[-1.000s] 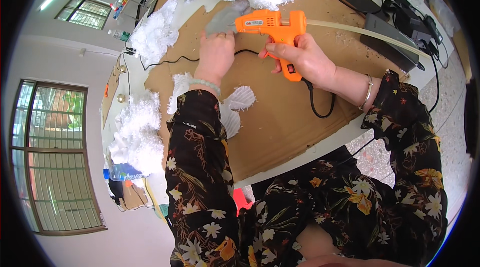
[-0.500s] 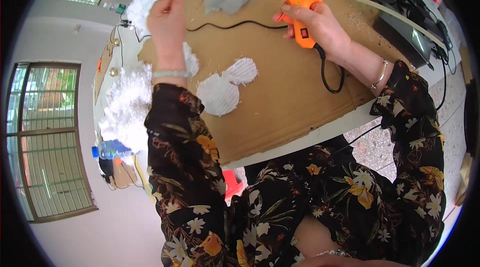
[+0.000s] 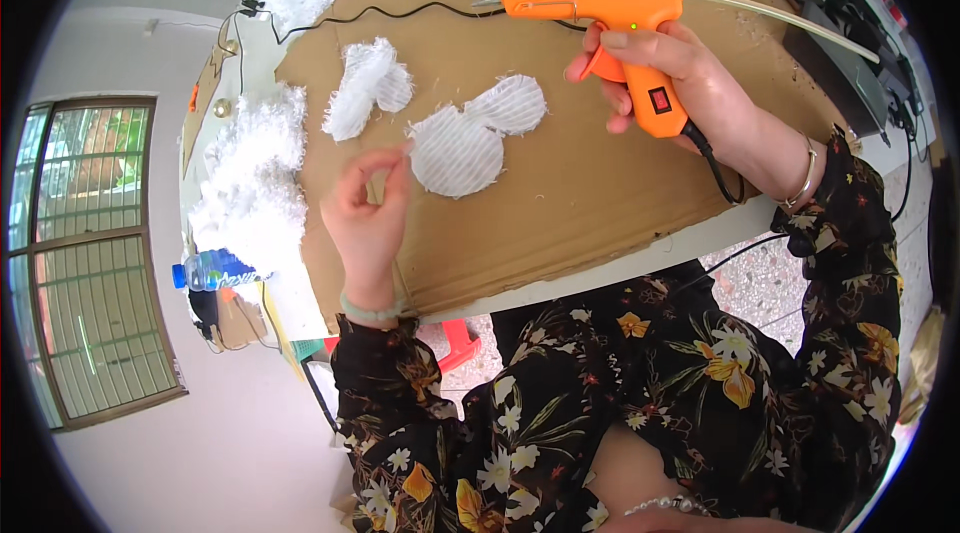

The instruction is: Use a hot glue gun to attach small pieces of white cotton or fluff onto a cardboard base to create a textured surface.

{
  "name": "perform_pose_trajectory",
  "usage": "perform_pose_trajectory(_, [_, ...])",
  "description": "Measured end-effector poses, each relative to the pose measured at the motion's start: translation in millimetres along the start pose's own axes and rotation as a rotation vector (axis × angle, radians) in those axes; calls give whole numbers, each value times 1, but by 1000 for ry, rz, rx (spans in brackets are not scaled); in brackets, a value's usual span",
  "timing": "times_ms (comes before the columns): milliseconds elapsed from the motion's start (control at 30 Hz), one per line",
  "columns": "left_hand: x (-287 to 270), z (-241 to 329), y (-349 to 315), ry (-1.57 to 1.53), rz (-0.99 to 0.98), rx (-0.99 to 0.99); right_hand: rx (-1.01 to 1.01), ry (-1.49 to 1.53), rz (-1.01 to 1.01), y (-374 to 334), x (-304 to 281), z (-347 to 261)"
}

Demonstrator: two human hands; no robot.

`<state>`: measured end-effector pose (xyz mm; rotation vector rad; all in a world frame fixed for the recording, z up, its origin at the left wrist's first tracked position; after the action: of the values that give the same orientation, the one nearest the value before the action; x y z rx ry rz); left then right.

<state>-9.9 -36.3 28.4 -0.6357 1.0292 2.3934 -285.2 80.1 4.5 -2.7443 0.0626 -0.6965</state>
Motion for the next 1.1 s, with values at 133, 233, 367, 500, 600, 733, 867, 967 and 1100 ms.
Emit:
perform_pose_trajectory(133, [8,15,1,288,-94,279,-14,-45,118,1,-2,0])
perform_pose_trajectory(233, [14,16,6,345,-137,501,-27,-75,159,7,-11,2])
perform_pose_trajectory(367, [18,21,8,489,-174,600,-53,-95,139,5,-14,2])
perform_pose_trajectory(500, [31,24,2,625,-325,690,-30,-133,147,3,-7,2])
perform_pose_trajectory(600, [33,28,-1,636,-310,729,-7,-146,123,5,-8,4])
perform_pose_trajectory(733, [29,27,3,647,-192,731,-22,-149,95,4,-6,3])
perform_pose_trajectory(867, [29,23,6,647,-178,692,-9,-158,99,5,-7,4])
perform_pose_trajectory(967, [34,20,2,712,-291,669,-9,-167,91,6,-8,5])
perform_pose_trajectory(1100, [37,18,-2,716,-395,654,-7,-184,82,6,-9,6])
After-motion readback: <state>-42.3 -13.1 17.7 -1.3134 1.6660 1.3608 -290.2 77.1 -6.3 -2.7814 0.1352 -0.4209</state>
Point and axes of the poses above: each hand's wrist, its own y-axis towards the middle knuckle, its own x-axis out of the palm, z = x × y, the point moved 4 cm from there along y, towards the middle knuckle, and after that the axes turned 14 degrees about x, right-handed, at the moved point
